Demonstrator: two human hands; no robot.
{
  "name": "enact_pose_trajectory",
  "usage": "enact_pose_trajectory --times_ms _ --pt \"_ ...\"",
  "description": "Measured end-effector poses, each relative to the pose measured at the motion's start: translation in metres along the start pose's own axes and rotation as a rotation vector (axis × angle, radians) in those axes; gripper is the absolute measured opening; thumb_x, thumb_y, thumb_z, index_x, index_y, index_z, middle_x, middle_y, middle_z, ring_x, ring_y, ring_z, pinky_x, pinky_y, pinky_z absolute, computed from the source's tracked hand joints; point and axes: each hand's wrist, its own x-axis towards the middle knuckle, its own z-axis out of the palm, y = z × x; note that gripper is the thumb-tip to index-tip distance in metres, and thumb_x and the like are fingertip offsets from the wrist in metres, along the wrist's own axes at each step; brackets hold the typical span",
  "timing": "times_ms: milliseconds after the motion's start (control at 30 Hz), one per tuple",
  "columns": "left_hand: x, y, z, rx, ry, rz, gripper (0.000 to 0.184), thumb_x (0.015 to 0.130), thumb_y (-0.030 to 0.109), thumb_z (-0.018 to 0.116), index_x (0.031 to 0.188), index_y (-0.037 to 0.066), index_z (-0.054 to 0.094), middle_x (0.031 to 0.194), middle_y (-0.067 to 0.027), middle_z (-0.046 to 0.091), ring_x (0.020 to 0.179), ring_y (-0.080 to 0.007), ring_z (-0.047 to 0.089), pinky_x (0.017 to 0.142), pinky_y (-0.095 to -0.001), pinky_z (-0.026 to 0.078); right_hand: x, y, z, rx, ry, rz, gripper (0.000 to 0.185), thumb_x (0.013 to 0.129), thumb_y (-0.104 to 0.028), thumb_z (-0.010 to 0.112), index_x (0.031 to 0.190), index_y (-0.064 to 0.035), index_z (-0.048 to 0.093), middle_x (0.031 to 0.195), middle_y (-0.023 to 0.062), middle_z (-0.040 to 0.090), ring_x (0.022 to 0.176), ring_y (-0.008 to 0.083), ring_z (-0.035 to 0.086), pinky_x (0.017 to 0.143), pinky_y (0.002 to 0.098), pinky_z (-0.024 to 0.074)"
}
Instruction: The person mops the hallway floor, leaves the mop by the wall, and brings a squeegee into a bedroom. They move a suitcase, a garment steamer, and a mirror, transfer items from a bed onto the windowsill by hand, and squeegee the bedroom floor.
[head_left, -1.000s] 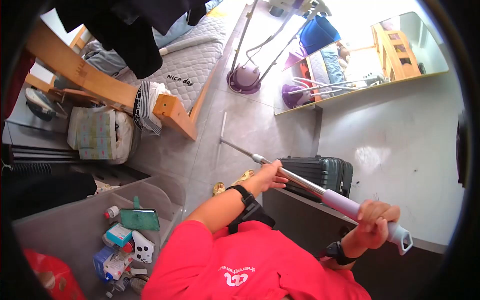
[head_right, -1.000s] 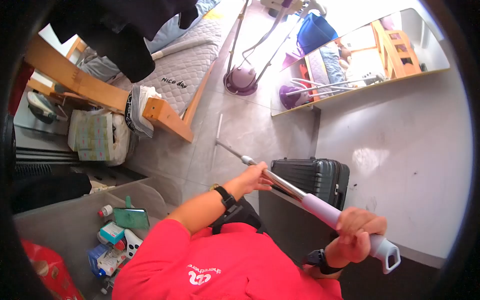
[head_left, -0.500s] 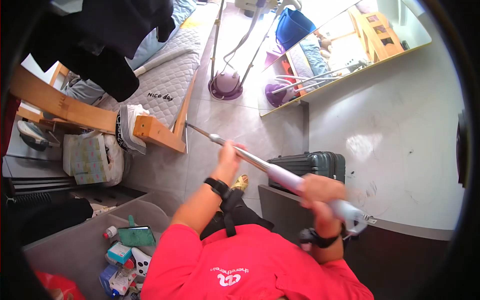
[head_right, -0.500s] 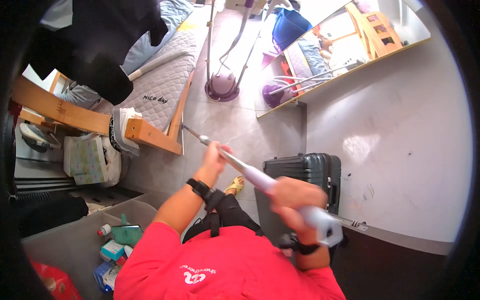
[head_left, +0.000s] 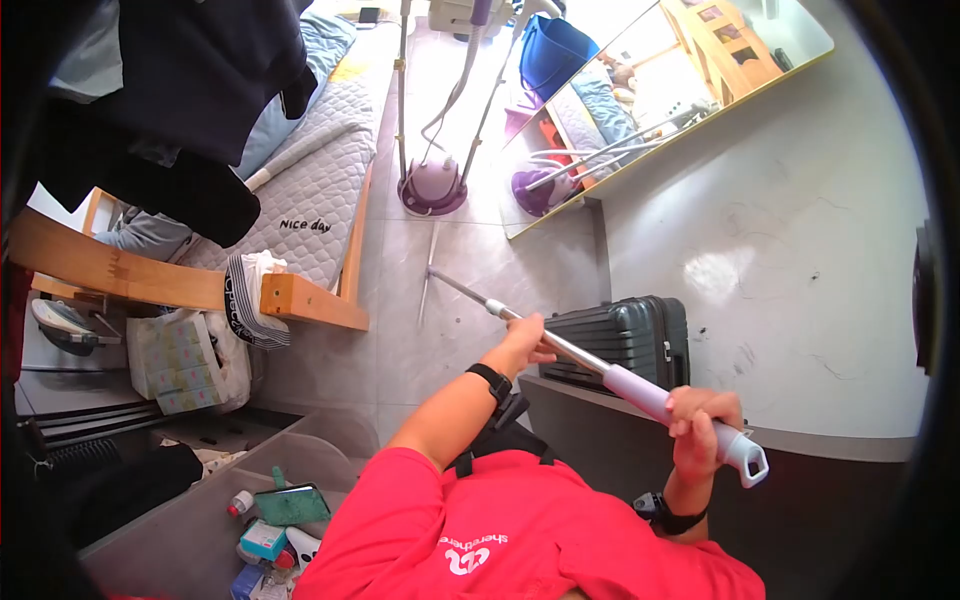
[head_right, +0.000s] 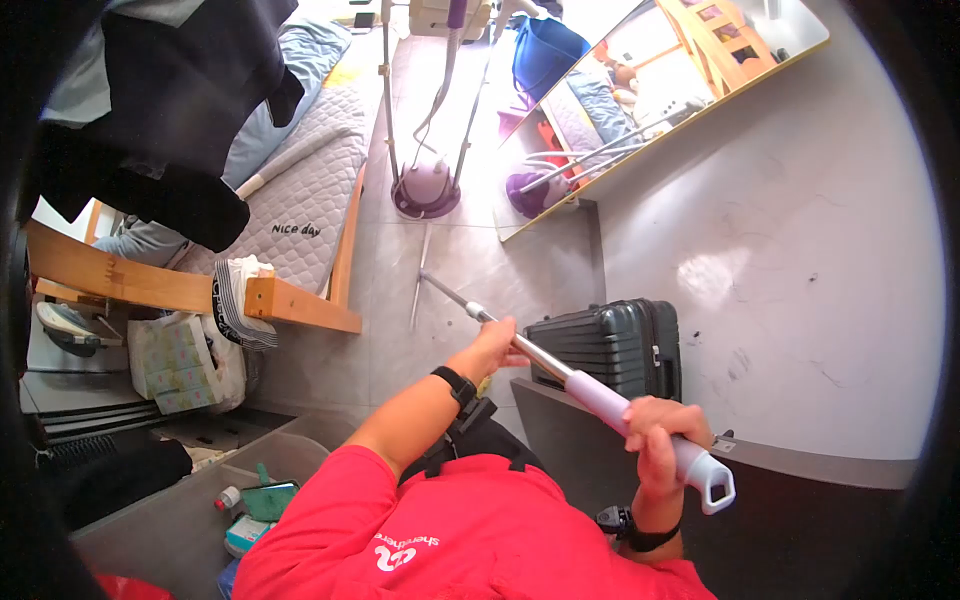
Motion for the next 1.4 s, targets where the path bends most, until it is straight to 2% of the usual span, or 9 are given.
enact_pose_trajectory --times_ms 167,333,467,567,633,700,867,1100,1400 --pt "-0.011 -0.017 0.023 0.097 -0.005 -0.080 0.034 0.083 0.020 0.044 0.105 -0.003 0.033 0.081 -0.0165 0.056 0.069 -0.0250 0.061 0.057 -0.0397 0.056 -0.010 -0.022 -0.008 -0.089 0.221 0.053 0.009 0.082 -0.006 0.046 0.076 -0.0054 0.039 0.060 0.0045 0.047 0.050 0.0117 0.043 0.061 0.0328 0.0416" --pt "-0.028 -0.009 0.024 0.028 -0.076 -0.035 0.023 0.083 0.019 0.046 0.092 -0.002 0.043 0.081 -0.0142 0.056 0.065 -0.0239 0.060 0.056 -0.0375 0.056 -0.006 -0.029 -0.006 0.003 0.227 -0.029 0.014 0.086 -0.012 0.046 0.076 -0.0085 0.037 0.059 0.0027 0.045 0.051 0.0111 0.042 0.062 0.0323 0.0416" --pt "-0.009 0.013 0.014 0.027 0.052 0.132 0.026 0.083 0.017 0.047 0.096 -0.004 0.040 0.078 -0.0142 0.056 0.061 -0.0224 0.058 0.047 -0.0343 0.054 0.009 0.002 -0.002 0.035 0.291 -0.071 0.014 0.088 -0.012 0.046 0.077 -0.0080 0.039 0.061 0.0030 0.046 0.051 0.0123 0.043 0.064 0.0346 0.0429" --pt "0.024 0.038 -0.008 -0.027 0.040 0.149 0.028 0.082 0.018 0.047 0.097 -0.005 0.039 0.078 -0.0149 0.056 0.060 -0.0233 0.058 0.048 -0.0356 0.054 0.016 0.041 0.019 -0.060 0.281 -0.003 0.013 0.088 -0.011 0.047 0.077 -0.0075 0.041 0.065 0.0043 0.049 0.058 0.0136 0.046 0.070 0.0360 0.0434" --pt "0.034 0.042 -0.013 0.158 0.058 0.085 0.032 0.082 0.019 0.047 0.099 -0.006 0.038 0.079 -0.0157 0.057 0.060 -0.0246 0.059 0.049 -0.0374 0.054 0.012 0.039 0.016 -0.052 0.343 0.040 0.013 0.088 -0.010 0.047 0.076 -0.0079 0.041 0.066 0.0042 0.049 0.059 0.0135 0.046 0.071 0.0361 0.0431" --pt "0.045 0.015 -0.004 0.153 0.063 0.066 0.039 0.082 0.022 0.048 0.104 -0.007 0.034 0.079 -0.0160 0.057 0.061 -0.0247 0.061 0.051 -0.0396 0.055 -0.002 0.030 0.011 -0.041 0.414 0.101 0.013 0.088 -0.009 0.047 0.076 -0.0082 0.041 0.066 0.0041 0.049 0.061 0.0133 0.047 0.072 0.0361 0.0428" --pt "0.002 -0.033 0.036 0.272 -0.114 -0.122 0.049 0.083 0.029 0.046 0.110 -0.007 0.028 0.083 -0.0164 0.055 0.064 -0.0263 0.062 0.053 -0.0421 0.055 -0.020 -0.024 -0.013 -0.124 0.629 0.128 0.017 0.089 -0.012 0.047 0.074 -0.0096 0.039 0.065 0.0017 0.045 0.059 0.0115 0.043 0.070 0.0347 0.0413" --pt "-0.050 -0.061 0.036 0.350 -0.251 -0.331 0.041 0.082 0.034 0.045 0.101 -0.002 0.048 0.091 -0.0150 0.053 0.074 -0.0286 0.063 0.065 -0.0458 0.055 -0.035 -0.070 -0.012 -0.162 0.635 0.136 0.020 0.090 -0.016 0.047 0.074 -0.0097 0.038 0.061 0.0020 0.045 0.055 0.0111 0.042 0.067 0.0327 0.0419" --pt "-0.059 -0.037 0.020 0.328 -0.307 -0.210 0.047 0.084 0.038 0.040 0.108 -0.002 0.048 0.101 -0.0184 0.054 0.082 -0.0278 0.060 0.072 -0.0460 0.052 -0.007 -0.051 0.010 -0.134 0.528 -0.042 0.022 0.091 -0.021 0.048 0.075 -0.0100 0.036 0.058 0.0015 0.045 0.050 0.0091 0.040 0.060 0.0287 0.0401"
